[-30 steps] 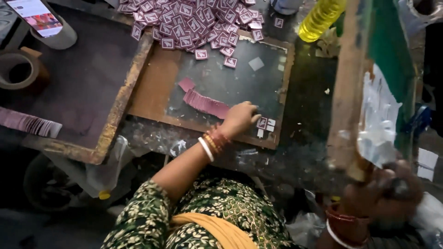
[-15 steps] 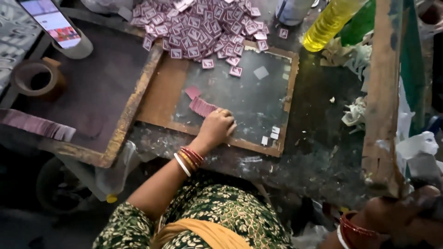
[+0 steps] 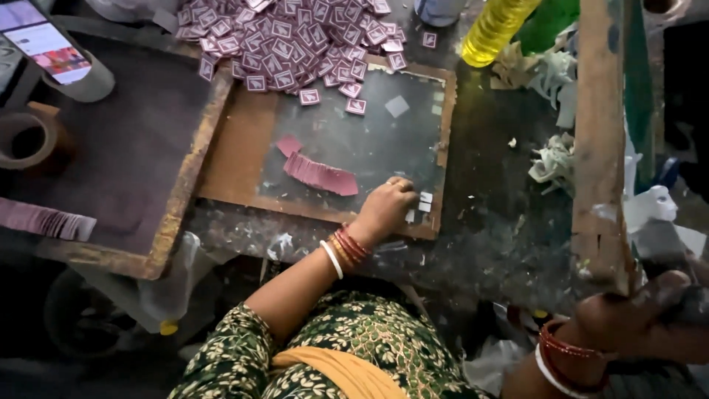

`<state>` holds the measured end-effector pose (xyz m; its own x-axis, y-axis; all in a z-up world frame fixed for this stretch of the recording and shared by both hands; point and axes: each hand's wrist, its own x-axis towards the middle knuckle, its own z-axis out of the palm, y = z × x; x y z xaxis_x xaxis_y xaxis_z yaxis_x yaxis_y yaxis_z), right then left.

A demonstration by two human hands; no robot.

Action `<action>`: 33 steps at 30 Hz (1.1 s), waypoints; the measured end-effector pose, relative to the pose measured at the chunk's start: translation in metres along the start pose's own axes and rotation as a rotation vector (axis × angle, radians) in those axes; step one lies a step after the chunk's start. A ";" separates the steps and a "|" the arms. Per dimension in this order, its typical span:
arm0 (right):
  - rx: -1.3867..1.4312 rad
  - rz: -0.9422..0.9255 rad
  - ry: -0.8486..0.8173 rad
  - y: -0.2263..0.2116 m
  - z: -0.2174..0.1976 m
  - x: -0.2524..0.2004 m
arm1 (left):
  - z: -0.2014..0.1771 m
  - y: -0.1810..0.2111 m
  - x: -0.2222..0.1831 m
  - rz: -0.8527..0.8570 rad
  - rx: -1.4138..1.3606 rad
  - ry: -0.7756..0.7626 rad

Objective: The recorder is applying small purple labels to a surface, using a screen printing frame to guide the placement.

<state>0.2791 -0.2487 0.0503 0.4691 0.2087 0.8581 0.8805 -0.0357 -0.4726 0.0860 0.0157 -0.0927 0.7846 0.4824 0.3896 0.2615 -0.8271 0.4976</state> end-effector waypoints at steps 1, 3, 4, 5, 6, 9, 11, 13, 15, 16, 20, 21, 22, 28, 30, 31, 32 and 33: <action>-0.006 0.022 -0.013 0.000 -0.001 0.004 | 0.000 0.002 0.003 0.016 -0.046 -0.014; -0.015 0.047 -0.029 0.002 -0.002 0.006 | 0.008 0.002 0.001 0.030 -0.096 -0.033; -0.034 0.028 -0.022 0.004 -0.001 0.004 | 0.016 -0.002 -0.003 0.062 -0.065 -0.010; -0.052 0.007 -0.013 0.007 0.000 0.003 | 0.023 -0.005 -0.007 0.095 -0.032 0.016; -0.053 0.008 -0.014 0.000 0.002 0.008 | 0.020 -0.003 -0.006 0.094 -0.033 0.015; -0.094 -0.045 0.006 -0.015 0.009 0.020 | 0.008 0.001 0.000 0.033 -0.073 -0.015; -0.095 -0.051 -0.013 -0.016 0.010 0.018 | 0.002 0.003 0.006 -0.035 -0.123 -0.061; -0.072 -0.065 -0.007 -0.016 0.011 0.017 | 0.009 0.001 0.003 -0.039 -0.114 -0.071; -0.046 -0.084 0.001 -0.016 0.009 0.014 | 0.015 -0.001 -0.002 -0.042 -0.103 -0.076; -0.080 -0.082 0.006 -0.015 0.008 0.013 | 0.018 -0.003 -0.006 -0.018 -0.083 -0.070; -0.132 -0.079 -0.076 -0.003 0.017 -0.023 | -0.026 0.028 -0.023 0.022 -0.152 -0.105; -0.126 -0.078 -0.076 -0.001 0.024 -0.039 | -0.032 0.034 -0.035 0.020 -0.146 -0.104; -0.124 -0.080 -0.185 0.001 0.031 -0.054 | -0.038 0.039 -0.047 0.046 -0.358 -0.090; 0.194 -0.054 -0.741 -0.058 0.108 -0.051 | -0.068 0.029 -0.086 -0.561 -0.939 -0.136; 0.233 -0.043 -0.886 -0.057 0.135 -0.041 | -0.073 0.030 -0.090 -0.578 -0.434 -0.187; 0.102 -0.021 -1.021 -0.047 0.148 -0.038 | -0.066 0.027 -0.094 -0.545 -0.243 -0.278; -0.031 0.000 -1.154 -0.036 0.161 -0.036 | -0.058 0.023 -0.098 -0.507 -0.054 -0.366; -0.042 0.009 -1.165 -0.031 0.177 -0.028 | -0.049 0.016 -0.101 -0.508 -0.068 -0.377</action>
<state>0.2264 -0.0803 0.0054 0.1488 0.9788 0.1410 0.8892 -0.0701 -0.4520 -0.0166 -0.0322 -0.0856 0.7192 0.6649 -0.2016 0.6268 -0.4955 0.6014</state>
